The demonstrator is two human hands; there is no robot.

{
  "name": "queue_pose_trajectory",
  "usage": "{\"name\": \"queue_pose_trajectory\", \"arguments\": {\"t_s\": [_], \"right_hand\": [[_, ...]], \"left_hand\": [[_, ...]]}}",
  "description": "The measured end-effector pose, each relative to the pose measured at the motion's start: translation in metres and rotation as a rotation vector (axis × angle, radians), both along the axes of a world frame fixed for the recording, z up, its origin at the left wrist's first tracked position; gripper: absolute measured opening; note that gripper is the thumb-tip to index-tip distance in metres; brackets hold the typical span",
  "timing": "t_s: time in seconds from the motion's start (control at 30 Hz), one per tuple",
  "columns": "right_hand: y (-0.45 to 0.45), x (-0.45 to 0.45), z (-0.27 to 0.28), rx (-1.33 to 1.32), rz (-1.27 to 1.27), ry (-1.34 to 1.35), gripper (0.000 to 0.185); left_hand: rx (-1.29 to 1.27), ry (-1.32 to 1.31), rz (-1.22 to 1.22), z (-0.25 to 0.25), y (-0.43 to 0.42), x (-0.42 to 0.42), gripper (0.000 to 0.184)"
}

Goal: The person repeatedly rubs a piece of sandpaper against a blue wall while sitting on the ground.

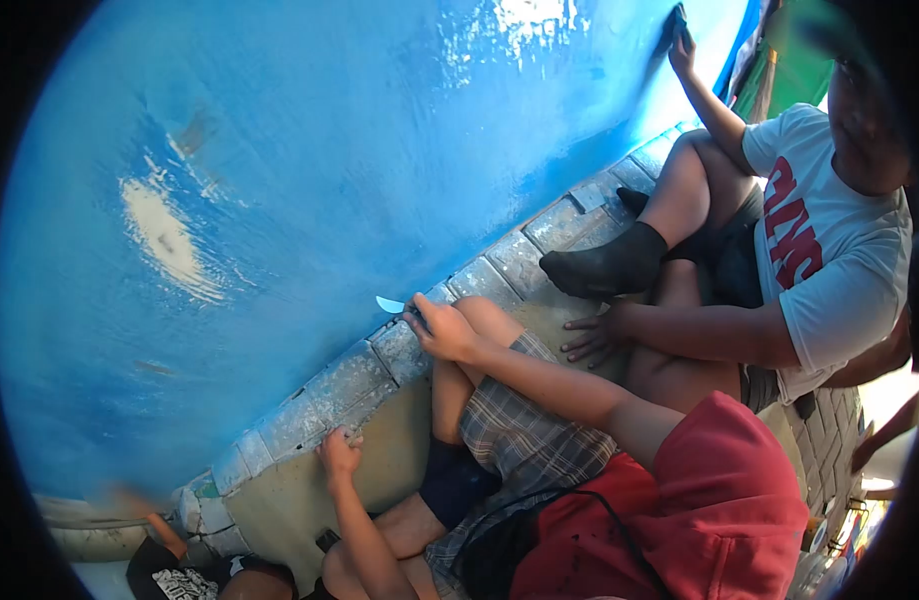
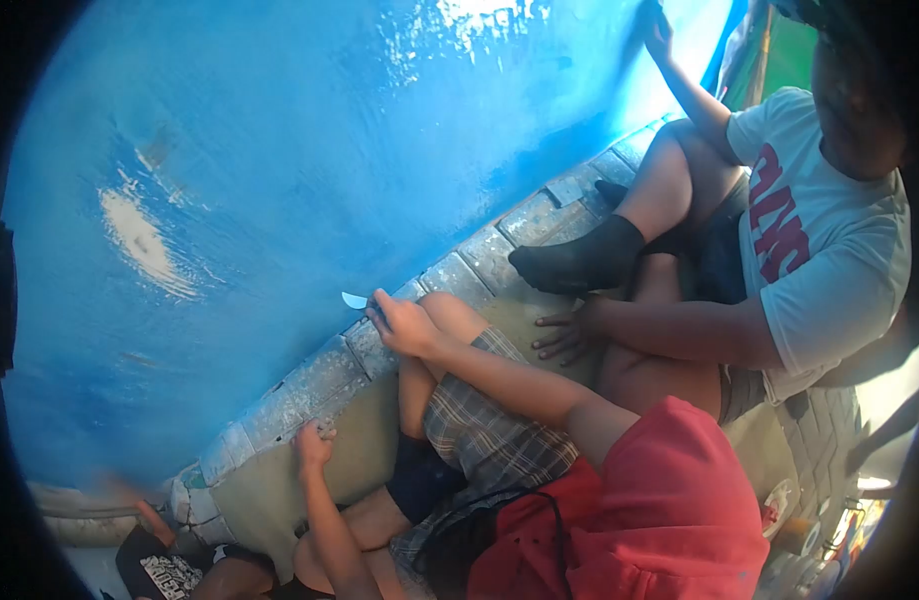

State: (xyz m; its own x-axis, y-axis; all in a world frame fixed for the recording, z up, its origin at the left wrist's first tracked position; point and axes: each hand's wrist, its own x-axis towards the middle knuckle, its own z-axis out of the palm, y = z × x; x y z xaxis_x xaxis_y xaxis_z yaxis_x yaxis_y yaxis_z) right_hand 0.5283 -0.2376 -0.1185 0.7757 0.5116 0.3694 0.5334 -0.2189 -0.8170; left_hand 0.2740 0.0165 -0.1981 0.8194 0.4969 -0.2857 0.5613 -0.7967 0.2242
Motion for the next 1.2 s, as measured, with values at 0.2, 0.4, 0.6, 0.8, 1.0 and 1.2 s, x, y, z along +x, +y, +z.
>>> {"name": "queue_pose_trajectory", "arguments": {"t_s": [0.2,0.4,0.6,0.8,1.0,1.2], "right_hand": [[0.0,0.0,-0.006,-0.046,-0.057,0.041,0.018],[0.001,0.004,-0.01,0.002,-0.068,0.025,0.018],[0.0,0.007,-0.011,0.05,-0.06,0.08,0.019],[0.0,0.006,-0.009,0.058,-0.057,0.083,0.019],[0.0,0.006,-0.006,0.054,-0.037,0.083,0.018],[-0.001,0.006,-0.007,0.028,-0.05,0.096,0.018]], "left_hand": [[0.095,0.021,0.05,-0.019,0.0,0.0,0.041],[0.131,-0.128,0.036,-0.012,-0.011,-0.004,0.034],[0.044,-0.085,0.057,-0.005,-0.012,-0.002,0.034],[0.039,-0.114,0.027,-0.011,-0.006,-0.005,0.034],[0.055,-0.162,0.054,-0.016,-0.006,-0.002,0.038],[-0.031,-0.21,0.028,-0.02,0.0,-0.005,0.037]]}}
